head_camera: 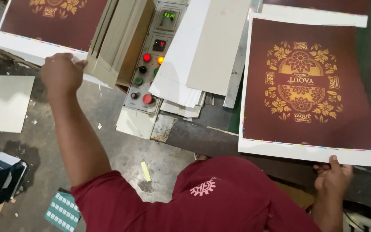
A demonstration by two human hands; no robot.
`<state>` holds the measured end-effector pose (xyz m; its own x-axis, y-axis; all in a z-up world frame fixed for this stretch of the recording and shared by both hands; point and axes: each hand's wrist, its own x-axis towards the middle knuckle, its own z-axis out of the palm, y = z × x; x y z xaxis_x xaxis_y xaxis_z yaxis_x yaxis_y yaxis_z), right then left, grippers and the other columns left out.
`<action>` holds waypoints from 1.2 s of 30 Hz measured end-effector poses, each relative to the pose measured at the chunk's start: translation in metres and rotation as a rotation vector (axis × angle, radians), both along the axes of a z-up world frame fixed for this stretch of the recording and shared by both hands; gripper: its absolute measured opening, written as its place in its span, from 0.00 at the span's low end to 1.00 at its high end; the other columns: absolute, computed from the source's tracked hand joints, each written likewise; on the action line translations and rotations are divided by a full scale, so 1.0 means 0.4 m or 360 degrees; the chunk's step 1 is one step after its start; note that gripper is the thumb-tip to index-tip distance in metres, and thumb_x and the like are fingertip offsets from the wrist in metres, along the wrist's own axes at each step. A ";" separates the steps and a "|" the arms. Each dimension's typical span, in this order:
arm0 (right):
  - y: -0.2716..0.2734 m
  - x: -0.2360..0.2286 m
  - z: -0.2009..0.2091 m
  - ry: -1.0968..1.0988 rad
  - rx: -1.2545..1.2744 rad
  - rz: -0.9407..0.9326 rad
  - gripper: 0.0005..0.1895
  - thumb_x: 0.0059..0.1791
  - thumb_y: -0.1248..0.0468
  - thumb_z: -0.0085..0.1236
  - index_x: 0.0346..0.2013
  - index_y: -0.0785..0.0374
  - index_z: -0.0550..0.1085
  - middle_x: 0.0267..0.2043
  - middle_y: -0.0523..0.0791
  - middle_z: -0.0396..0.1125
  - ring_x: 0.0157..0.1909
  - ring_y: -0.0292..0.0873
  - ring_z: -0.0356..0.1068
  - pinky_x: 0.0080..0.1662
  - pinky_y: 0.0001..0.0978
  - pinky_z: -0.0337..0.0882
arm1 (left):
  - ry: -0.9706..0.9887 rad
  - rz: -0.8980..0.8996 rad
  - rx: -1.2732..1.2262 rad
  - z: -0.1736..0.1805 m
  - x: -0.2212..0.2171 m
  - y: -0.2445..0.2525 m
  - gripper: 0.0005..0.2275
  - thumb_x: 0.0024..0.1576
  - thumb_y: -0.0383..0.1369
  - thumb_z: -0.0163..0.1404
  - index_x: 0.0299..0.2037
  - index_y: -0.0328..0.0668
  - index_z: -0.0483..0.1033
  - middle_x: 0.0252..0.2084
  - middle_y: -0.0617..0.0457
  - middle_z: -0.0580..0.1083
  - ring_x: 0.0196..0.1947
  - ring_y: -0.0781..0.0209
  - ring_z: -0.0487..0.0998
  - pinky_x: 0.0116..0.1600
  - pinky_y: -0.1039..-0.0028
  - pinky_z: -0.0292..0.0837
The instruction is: The person repeatedly picks up large printed sheets from a pile on the left and places them onto a stack on the right. The sheets feature a maroon and gold design. The person handles the sheets by hand, moving them one at a time in a repetitive manner.
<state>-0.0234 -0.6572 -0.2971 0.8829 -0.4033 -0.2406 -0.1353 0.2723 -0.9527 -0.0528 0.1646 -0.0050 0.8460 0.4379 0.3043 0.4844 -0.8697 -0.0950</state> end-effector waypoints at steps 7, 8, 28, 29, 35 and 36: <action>0.047 -0.018 0.014 0.0023 0.0035 -0.0011 0.13 0.62 0.67 0.54 0.61 0.62 0.68 0.44 0.43 0.71 0.34 0.35 0.69 0.33 0.30 0.74 | 0.0113 -0.0095 0.0137 0.008 0.023 0.031 0.11 0.64 0.36 0.55 0.34 0.39 0.84 0.33 0.36 0.79 0.34 0.33 0.80 0.39 0.50 0.75; 0.053 -0.019 0.012 -0.0013 0.0018 0.0025 0.12 0.62 0.67 0.54 0.60 0.63 0.68 0.44 0.43 0.70 0.35 0.36 0.69 0.33 0.30 0.74 | 0.0117 -0.0073 0.0332 0.006 0.026 0.036 0.08 0.60 0.32 0.53 0.33 0.37 0.83 0.33 0.36 0.79 0.33 0.36 0.81 0.38 0.53 0.76; 0.210 0.147 0.018 -0.0035 -0.0054 0.0202 0.11 0.60 0.69 0.53 0.57 0.68 0.69 0.43 0.48 0.71 0.35 0.38 0.72 0.32 0.29 0.74 | -0.0162 -0.0142 0.0401 -0.033 -0.030 -0.013 0.12 0.66 0.37 0.60 0.31 0.43 0.80 0.26 0.45 0.76 0.28 0.44 0.79 0.36 0.60 0.74; 0.194 0.154 0.010 -0.0105 0.0041 0.0115 0.12 0.60 0.69 0.52 0.58 0.69 0.68 0.44 0.48 0.71 0.36 0.38 0.73 0.33 0.29 0.75 | -0.0221 -0.0144 0.0301 -0.030 -0.029 -0.004 0.10 0.64 0.37 0.61 0.32 0.44 0.82 0.27 0.47 0.78 0.30 0.45 0.80 0.38 0.61 0.74; 0.127 0.242 -0.008 -0.0076 0.0155 -0.0182 0.17 0.60 0.69 0.51 0.64 0.66 0.67 0.45 0.47 0.73 0.34 0.38 0.74 0.31 0.29 0.74 | -0.0172 0.0036 -0.0234 0.022 -0.025 0.027 0.12 0.59 0.43 0.66 0.44 0.46 0.86 0.35 0.45 0.80 0.33 0.47 0.81 0.43 0.60 0.75; 0.119 0.271 -0.014 -0.0003 0.0134 -0.0243 0.17 0.60 0.68 0.51 0.65 0.65 0.68 0.45 0.48 0.74 0.34 0.38 0.74 0.31 0.30 0.73 | -0.0123 0.0051 -0.0265 0.028 -0.026 0.036 0.13 0.58 0.44 0.66 0.45 0.46 0.86 0.36 0.44 0.80 0.34 0.47 0.81 0.45 0.60 0.75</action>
<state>0.0851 -0.6094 -0.3029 0.8133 -0.5113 -0.2777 -0.0845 0.3685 -0.9258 -0.0633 0.1789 0.0061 0.8077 0.5141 0.2887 0.5124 -0.8542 0.0877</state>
